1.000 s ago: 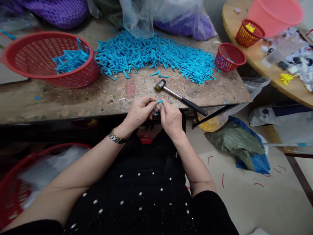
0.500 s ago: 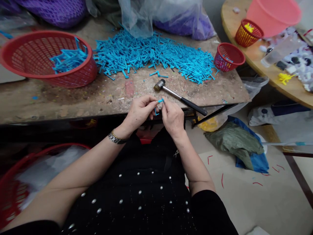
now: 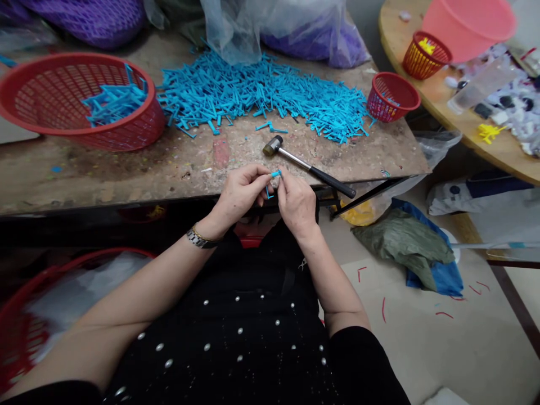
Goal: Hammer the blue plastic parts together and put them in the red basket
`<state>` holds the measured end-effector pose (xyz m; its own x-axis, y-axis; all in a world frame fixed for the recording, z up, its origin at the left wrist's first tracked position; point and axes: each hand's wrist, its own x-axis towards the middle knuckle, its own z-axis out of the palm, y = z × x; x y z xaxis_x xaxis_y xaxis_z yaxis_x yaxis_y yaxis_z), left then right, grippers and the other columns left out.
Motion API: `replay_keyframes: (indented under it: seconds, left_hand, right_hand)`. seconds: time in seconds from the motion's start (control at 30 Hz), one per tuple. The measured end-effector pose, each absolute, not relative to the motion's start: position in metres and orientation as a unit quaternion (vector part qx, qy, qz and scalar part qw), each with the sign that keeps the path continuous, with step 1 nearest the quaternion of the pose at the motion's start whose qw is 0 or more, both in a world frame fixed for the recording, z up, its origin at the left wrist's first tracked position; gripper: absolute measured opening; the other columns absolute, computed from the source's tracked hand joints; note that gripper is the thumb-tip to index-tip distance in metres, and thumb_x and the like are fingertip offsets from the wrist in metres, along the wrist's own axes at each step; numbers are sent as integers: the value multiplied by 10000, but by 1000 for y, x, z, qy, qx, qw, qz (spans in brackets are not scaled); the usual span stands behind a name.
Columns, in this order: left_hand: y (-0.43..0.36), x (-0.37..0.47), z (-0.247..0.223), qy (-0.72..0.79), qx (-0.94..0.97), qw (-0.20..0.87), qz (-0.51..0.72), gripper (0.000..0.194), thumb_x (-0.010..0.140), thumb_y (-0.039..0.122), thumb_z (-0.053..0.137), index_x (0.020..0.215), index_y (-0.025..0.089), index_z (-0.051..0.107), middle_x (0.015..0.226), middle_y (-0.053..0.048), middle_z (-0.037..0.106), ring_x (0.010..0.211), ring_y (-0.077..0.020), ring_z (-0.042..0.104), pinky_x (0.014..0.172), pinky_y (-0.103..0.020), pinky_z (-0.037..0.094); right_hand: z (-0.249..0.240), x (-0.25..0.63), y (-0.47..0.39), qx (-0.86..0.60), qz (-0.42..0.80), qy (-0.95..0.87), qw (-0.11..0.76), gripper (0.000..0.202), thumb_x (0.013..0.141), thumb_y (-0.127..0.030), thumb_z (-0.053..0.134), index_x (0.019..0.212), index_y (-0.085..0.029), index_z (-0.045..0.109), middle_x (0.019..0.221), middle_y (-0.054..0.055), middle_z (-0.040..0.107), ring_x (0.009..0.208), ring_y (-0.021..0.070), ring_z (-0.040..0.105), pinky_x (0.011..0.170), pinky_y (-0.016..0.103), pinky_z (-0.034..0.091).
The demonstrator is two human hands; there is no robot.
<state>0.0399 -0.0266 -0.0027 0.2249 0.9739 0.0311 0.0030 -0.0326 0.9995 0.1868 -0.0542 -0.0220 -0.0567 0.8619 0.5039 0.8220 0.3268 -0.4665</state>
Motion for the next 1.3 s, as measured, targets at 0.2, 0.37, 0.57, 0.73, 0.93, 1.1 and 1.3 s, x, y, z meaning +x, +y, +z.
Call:
replay_keyframes:
  seconds: [0.2,0.37,0.57,0.73,0.93,1.1,1.3]
  left_hand:
    - [-28,40,-4,429,558,543,458,120,927,169,630,809,173,647,637,39,646,403,-30,531,381,-124,418]
    - [-32,41,-2,421,586,524,452,156,926,157,604,772,175,630,633,41,628,413,-29,526,387,-126,404]
    - [-34,43,-2,429,587,517,451,159,925,130,587,780,173,636,632,44,621,407,-37,525,374,-135,408]
    - [-31,42,-8,423,554,555,454,125,928,168,633,803,167,635,632,35,640,411,-38,535,371,-128,417]
    - [-30,41,-11,381,513,625,450,170,907,317,722,869,172,642,702,15,676,503,-43,592,445,-123,487]
    - [-30,39,-11,351,482,672,439,193,888,344,737,906,182,635,759,11,690,545,-48,616,473,-132,510]
    - [-30,37,-12,330,484,680,441,218,877,365,749,933,189,634,782,8,701,565,-56,630,501,-148,534]
  right_hand:
    - [-21,185,-57,-586,41,-725,360,383,1066,-273,388,1242,-131,697,1048,128,777,926,234,724,861,356,548]
    - [-23,184,-57,-593,16,-727,346,393,1058,-267,385,1258,-131,695,1000,131,772,907,239,715,847,357,541]
    - [-22,185,-59,-595,41,-721,352,369,1053,-267,397,1216,-151,707,964,108,770,864,219,700,831,345,536]
    - [-25,190,-57,-589,51,-707,389,369,1051,-273,411,1249,-160,701,1069,109,780,930,214,728,863,345,554]
    - [-21,189,-60,-588,34,-714,378,392,1051,-284,409,1287,-161,698,1088,126,779,960,241,731,887,390,565]
    - [-12,186,-65,-581,20,-719,380,396,1051,-278,407,1296,-175,700,1063,100,784,947,220,729,887,370,568]
    - [-8,188,-67,-566,15,-724,394,406,1056,-267,391,1299,-143,692,1091,128,776,957,235,723,895,405,569]
